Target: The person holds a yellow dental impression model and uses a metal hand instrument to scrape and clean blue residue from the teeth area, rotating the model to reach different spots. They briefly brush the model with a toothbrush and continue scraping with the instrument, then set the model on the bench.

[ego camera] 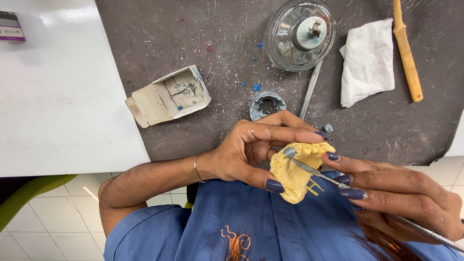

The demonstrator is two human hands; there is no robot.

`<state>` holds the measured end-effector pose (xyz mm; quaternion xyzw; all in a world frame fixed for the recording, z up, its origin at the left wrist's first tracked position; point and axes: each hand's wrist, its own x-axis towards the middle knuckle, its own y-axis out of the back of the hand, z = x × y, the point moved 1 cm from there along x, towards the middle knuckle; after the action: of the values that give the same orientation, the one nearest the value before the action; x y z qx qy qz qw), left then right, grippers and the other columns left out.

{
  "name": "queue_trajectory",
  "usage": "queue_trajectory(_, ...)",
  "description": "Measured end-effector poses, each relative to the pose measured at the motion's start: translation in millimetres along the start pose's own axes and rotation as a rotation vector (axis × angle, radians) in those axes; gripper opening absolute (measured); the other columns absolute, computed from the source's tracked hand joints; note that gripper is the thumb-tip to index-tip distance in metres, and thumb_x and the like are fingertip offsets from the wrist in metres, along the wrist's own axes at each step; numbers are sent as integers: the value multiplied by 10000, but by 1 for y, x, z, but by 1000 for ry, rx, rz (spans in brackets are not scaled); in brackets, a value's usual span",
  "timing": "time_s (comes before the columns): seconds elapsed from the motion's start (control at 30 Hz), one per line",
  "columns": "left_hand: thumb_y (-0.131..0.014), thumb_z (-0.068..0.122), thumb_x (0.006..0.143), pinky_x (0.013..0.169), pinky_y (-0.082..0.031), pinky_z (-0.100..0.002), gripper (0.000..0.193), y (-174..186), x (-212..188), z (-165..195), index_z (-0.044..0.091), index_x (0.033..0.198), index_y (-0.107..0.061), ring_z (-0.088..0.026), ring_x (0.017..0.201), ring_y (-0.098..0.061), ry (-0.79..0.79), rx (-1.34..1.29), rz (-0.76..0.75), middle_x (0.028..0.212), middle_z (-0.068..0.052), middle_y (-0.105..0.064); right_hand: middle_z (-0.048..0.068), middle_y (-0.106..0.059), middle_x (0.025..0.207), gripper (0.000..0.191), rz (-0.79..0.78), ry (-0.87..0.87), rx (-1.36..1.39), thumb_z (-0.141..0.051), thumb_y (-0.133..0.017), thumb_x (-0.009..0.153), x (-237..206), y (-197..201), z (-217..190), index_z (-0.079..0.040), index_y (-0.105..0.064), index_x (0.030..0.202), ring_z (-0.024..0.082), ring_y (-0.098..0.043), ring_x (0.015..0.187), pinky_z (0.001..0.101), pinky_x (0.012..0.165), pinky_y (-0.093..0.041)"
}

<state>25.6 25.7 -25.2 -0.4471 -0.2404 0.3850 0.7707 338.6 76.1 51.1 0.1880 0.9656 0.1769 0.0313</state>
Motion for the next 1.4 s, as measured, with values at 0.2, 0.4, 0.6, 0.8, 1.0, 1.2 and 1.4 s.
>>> queue_trajectory(0.2, -839, -59, 923, 1269, -508, -344, 669, -1, 0, 1, -52, 1508, -515, -191, 1371, -514, 5, 6, 0, 1457, -92, -453, 78, -566, 1308, 551, 95, -11, -19, -144, -815, 804, 0, -8, -1, -116, -518, 1267, 373, -642, 1285, 460, 1033, -566)
queue_trajectory(0.4, -842, -54, 924, 1265, -513, -346, 669, -1, 1, 1, -49, 1507, -514, -194, 1372, -516, 3, 31, -4, 1457, -90, -456, 78, -577, 1280, 535, 115, -13, -27, -135, -806, 813, -2, -10, 2, -113, -513, 1261, 352, -665, 1261, 444, 1020, -578)
queue_trajectory(0.6, -841, -56, 931, 1275, -507, -341, 672, -1, 0, 3, -43, 1517, -511, -187, 1374, -512, 6, 30, -11, 1454, -82, -454, 73, -568, 1285, 556, 104, -32, 33, -111, -800, 815, -11, -10, 6, -124, -495, 1279, 355, -653, 1275, 440, 1017, -582)
queue_trajectory(0.8, -839, -61, 933, 1273, -506, -342, 666, -2, 1, 3, -40, 1515, -514, -184, 1373, -513, 4, 18, -12, 1450, -77, -457, 58, -580, 1277, 585, 149, -44, 100, -96, -817, 820, -37, -24, 29, -124, -482, 1298, 295, -707, 1215, 413, 1006, -601)
queue_trajectory(1.0, -831, -66, 937, 1269, -508, -347, 661, -3, -1, 4, -37, 1515, -513, -188, 1379, -506, 24, 28, -2, 1457, -80, -451, 54, -594, 1256, 509, 188, -80, 116, -86, -803, 837, -81, -41, 56, -117, -515, 1256, 269, -747, 1168, 421, 1018, -606)
queue_trajectory(1.2, -833, -58, 939, 1274, -505, -348, 653, -3, 0, 2, -41, 1511, -519, -191, 1383, -505, 14, 14, 1, 1455, -85, -456, 86, -648, 1201, 278, 113, -212, 204, -131, -727, 907, -57, -38, 62, -58, -629, 1157, 342, -708, 1183, 459, 1010, -610)
queue_trajectory(1.4, -843, 35, 958, 1267, -488, -350, 662, -3, 0, 5, -89, 1513, -504, -203, 1350, -523, 37, -47, -1, 1410, -99, -471, 95, -658, 1077, 151, 1006, 101, -20, -163, -646, 1047, 50, -24, 39, -36, -632, 1127, 298, -750, 1076, 378, 952, -657)
